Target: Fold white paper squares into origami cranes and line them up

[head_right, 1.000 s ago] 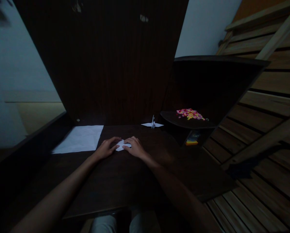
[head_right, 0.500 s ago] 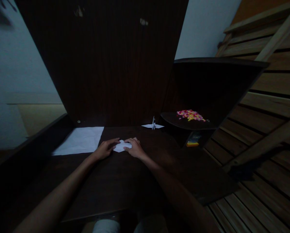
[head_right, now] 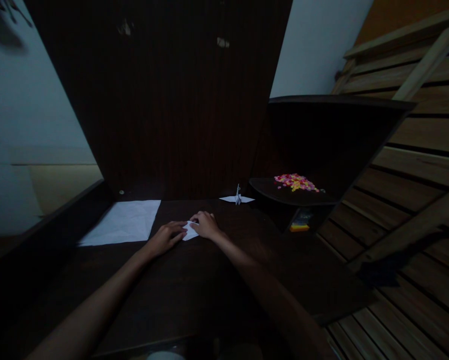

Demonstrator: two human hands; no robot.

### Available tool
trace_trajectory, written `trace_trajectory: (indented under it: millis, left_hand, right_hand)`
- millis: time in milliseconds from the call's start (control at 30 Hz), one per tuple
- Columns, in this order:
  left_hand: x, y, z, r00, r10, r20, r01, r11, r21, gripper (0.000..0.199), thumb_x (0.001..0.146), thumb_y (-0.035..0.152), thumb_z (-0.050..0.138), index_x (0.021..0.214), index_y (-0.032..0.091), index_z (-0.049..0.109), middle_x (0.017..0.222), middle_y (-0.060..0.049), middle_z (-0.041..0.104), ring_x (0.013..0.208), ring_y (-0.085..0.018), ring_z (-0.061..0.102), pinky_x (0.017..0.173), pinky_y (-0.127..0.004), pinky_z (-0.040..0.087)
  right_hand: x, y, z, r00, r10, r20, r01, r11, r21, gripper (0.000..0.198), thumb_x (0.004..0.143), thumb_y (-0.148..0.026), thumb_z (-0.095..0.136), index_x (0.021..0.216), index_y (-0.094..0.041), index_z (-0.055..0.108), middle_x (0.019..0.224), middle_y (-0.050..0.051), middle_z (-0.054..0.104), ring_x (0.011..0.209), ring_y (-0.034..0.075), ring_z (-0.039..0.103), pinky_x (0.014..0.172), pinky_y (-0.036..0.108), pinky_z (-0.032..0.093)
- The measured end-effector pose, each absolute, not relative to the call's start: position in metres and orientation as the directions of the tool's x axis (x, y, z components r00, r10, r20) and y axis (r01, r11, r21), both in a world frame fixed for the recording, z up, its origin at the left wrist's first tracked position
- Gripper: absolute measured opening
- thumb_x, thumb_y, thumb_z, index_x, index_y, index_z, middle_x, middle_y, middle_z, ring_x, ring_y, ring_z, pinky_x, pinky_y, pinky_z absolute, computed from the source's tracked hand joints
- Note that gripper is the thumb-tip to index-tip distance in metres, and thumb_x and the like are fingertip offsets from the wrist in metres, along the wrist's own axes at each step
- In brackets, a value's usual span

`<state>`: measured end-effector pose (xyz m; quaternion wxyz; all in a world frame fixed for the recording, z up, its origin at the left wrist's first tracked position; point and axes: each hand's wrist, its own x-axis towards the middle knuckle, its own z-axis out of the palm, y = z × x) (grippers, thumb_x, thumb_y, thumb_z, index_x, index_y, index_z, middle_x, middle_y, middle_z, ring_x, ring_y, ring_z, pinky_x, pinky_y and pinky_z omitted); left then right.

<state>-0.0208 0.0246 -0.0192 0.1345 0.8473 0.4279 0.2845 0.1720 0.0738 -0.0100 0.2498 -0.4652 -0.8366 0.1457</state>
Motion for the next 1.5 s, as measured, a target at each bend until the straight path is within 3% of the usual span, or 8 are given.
trace_trajectory:
  millis: [100, 200, 467, 733, 900, 1067, 1200, 1500]
  left_hand:
    - [-0.020, 0.025, -0.020, 0.464, 0.802, 0.377, 0.644, -0.597, 0.478, 0.025, 0.090, 0.034, 0.050, 0.096, 0.020, 0.070, 0.121, -0.009, 0.065, 0.114, -0.025, 0.058, 0.100, -0.042, 0.045]
    - [-0.019, 0.025, -0.022, 0.442, 0.815, 0.375, 0.650, -0.579, 0.493, 0.023, 0.090, 0.034, 0.050, 0.100, 0.020, 0.067, 0.120, -0.009, 0.065, 0.115, -0.025, 0.057, 0.101, -0.042, 0.044]
    - [-0.018, 0.024, -0.028, 0.379, 0.851, 0.363, 0.679, -0.522, 0.516, 0.051, 0.090, 0.034, 0.049, 0.137, 0.016, 0.041, 0.139, -0.014, 0.050, 0.127, -0.025, 0.048, 0.107, -0.042, 0.039]
    - [-0.016, 0.024, -0.024, 0.457, 0.795, 0.398, 0.653, -0.604, 0.458, 0.031, 0.092, 0.030, 0.047, 0.118, 0.021, 0.062, 0.122, -0.008, 0.066, 0.116, -0.023, 0.059, 0.104, -0.041, 0.043]
    - [-0.015, 0.023, -0.023, 0.489, 0.798, 0.352, 0.660, -0.602, 0.449, 0.030, 0.093, 0.027, 0.044, 0.114, 0.025, 0.065, 0.125, -0.003, 0.064, 0.121, -0.021, 0.056, 0.110, -0.042, 0.036]
    - [-0.014, 0.023, -0.023, 0.454, 0.835, 0.310, 0.683, -0.550, 0.481, 0.033, 0.092, 0.030, 0.043, 0.113, 0.022, 0.068, 0.128, -0.006, 0.061, 0.123, -0.023, 0.053, 0.108, -0.042, 0.038]
    - [-0.015, 0.022, -0.021, 0.432, 0.856, 0.283, 0.731, -0.516, 0.447, 0.035, 0.092, 0.032, 0.044, 0.115, 0.020, 0.067, 0.127, -0.009, 0.061, 0.123, -0.025, 0.053, 0.107, -0.042, 0.039]
    - [-0.017, 0.023, -0.026, 0.396, 0.869, 0.295, 0.765, -0.490, 0.417, 0.032, 0.091, 0.029, 0.045, 0.111, 0.023, 0.069, 0.123, -0.005, 0.064, 0.119, -0.026, 0.056, 0.105, -0.041, 0.042]
  right_hand:
    - [0.168, 0.077, -0.008, -0.457, 0.853, 0.251, 0.724, 0.521, -0.453, 0.015, 0.080, -0.020, 0.064, 0.092, -0.021, 0.073, 0.091, 0.006, 0.069, 0.088, 0.020, 0.063, 0.082, 0.033, 0.045]
    - [0.168, 0.077, -0.010, -0.470, 0.845, 0.256, 0.672, 0.530, -0.517, 0.015, 0.079, -0.015, 0.065, 0.091, -0.019, 0.072, 0.089, 0.006, 0.067, 0.079, 0.016, 0.062, 0.076, 0.029, 0.047]
    - [0.169, 0.068, -0.018, -0.462, 0.789, 0.406, 0.557, 0.614, -0.559, 0.016, 0.078, -0.005, 0.061, 0.086, -0.016, 0.068, 0.087, 0.005, 0.067, 0.082, 0.017, 0.059, 0.079, 0.031, 0.047]
    - [0.179, 0.056, -0.024, -0.544, 0.690, 0.477, 0.500, 0.723, -0.476, 0.021, 0.085, -0.008, 0.054, 0.093, -0.018, 0.070, 0.095, 0.006, 0.071, 0.092, 0.019, 0.061, 0.085, 0.033, 0.048]
    - [0.187, 0.044, -0.027, -0.596, 0.660, 0.458, 0.510, 0.751, -0.419, 0.031, 0.090, -0.014, 0.047, 0.114, -0.019, 0.066, 0.114, 0.009, 0.068, 0.106, 0.019, 0.061, 0.094, 0.036, 0.049]
    - [0.193, 0.036, -0.030, -0.626, 0.681, 0.380, 0.538, 0.730, -0.421, 0.038, 0.093, -0.023, 0.046, 0.129, -0.021, 0.057, 0.134, 0.008, 0.057, 0.128, 0.022, 0.049, 0.109, 0.042, 0.039]
    - [0.197, 0.035, -0.031, -0.597, 0.734, 0.323, 0.580, 0.674, -0.458, 0.038, 0.093, -0.025, 0.048, 0.129, -0.019, 0.057, 0.135, 0.009, 0.054, 0.130, 0.023, 0.047, 0.110, 0.043, 0.037]
    - [0.194, 0.035, -0.033, -0.512, 0.777, 0.367, 0.606, 0.629, -0.487, 0.031, 0.091, -0.027, 0.052, 0.118, -0.023, 0.066, 0.128, 0.008, 0.060, 0.124, 0.024, 0.053, 0.108, 0.043, 0.040]
